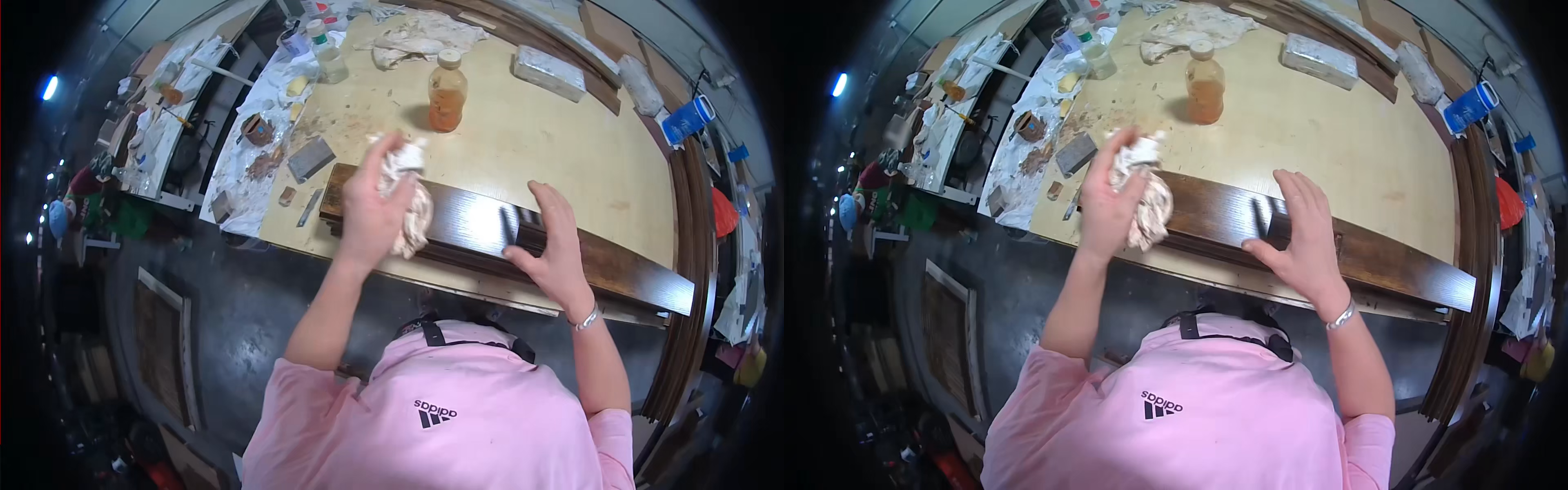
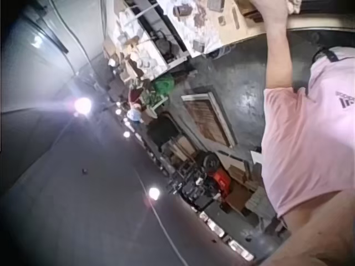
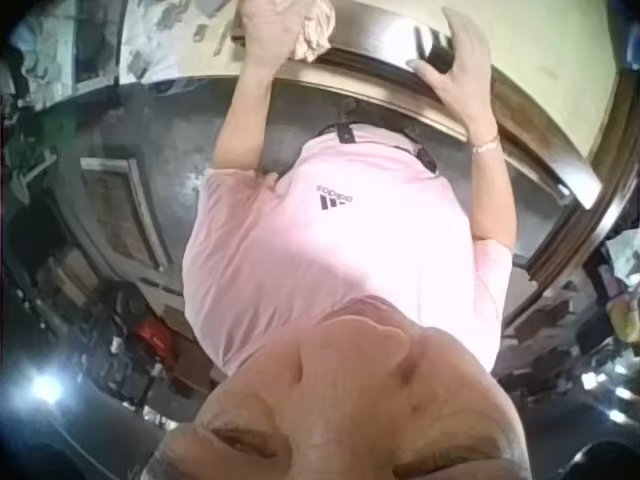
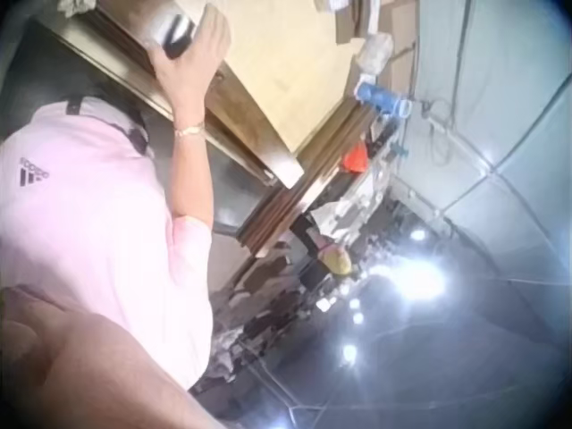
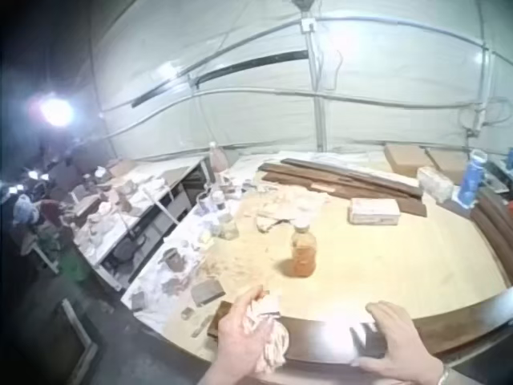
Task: The person wipes wooden boards with a cloth, pours liquid from a bottle onto the cloth to rub onto the wood, and sands the surfaces with a sanding block.
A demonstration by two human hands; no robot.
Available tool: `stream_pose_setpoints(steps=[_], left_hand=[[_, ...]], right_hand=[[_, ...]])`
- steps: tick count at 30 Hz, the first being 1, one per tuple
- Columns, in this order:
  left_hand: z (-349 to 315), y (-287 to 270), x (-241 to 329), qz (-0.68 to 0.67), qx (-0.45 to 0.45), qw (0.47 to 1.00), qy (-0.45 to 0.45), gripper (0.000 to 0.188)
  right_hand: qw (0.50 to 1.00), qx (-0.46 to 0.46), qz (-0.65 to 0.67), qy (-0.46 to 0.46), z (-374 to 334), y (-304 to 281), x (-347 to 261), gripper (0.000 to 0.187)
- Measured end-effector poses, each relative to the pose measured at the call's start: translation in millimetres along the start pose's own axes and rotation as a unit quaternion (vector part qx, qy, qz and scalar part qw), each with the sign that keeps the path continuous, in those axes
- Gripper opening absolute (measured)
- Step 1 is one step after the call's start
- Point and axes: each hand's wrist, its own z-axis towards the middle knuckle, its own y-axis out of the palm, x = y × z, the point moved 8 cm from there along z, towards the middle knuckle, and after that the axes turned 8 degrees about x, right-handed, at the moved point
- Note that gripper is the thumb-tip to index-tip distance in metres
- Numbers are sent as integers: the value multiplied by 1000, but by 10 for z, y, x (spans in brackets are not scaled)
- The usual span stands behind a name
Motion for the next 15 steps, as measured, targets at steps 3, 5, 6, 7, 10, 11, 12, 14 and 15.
stream_pose_setpoints(steps=[3,5,6,7,10,11,12,14,15], left_hand=[[-109,248,-166,95,-92,991,24,53],[-440,742,38,307,-159,897,274,43],[-436,756,-77,336,-169,882,283,37],[-350,690,-234,364,-181,865,294,33],[322,-302,-881,415,-101,904,-4,32],[466,-665,-1098,368,-33,926,-76,34],[512,-698,-1096,371,-29,925,-77,34],[569,-884,-916,413,102,905,-25,31],[481,-649,-963,310,44,946,-82,31]], right_hand=[[990,-102,-97,-17,15,351,127,102],[976,-153,-152,-21,-55,468,186,104],[976,-144,-163,-29,-73,429,215,100],[976,-147,-158,-33,-74,438,200,100],[973,-155,-167,-19,-59,439,186,97],[974,-157,-165,-19,-33,444,166,95],[974,-160,-163,-14,-25,445,172,93],[974,-159,-158,-15,-31,417,174,93],[975,-156,-158,-11,-21,430,192,92]])
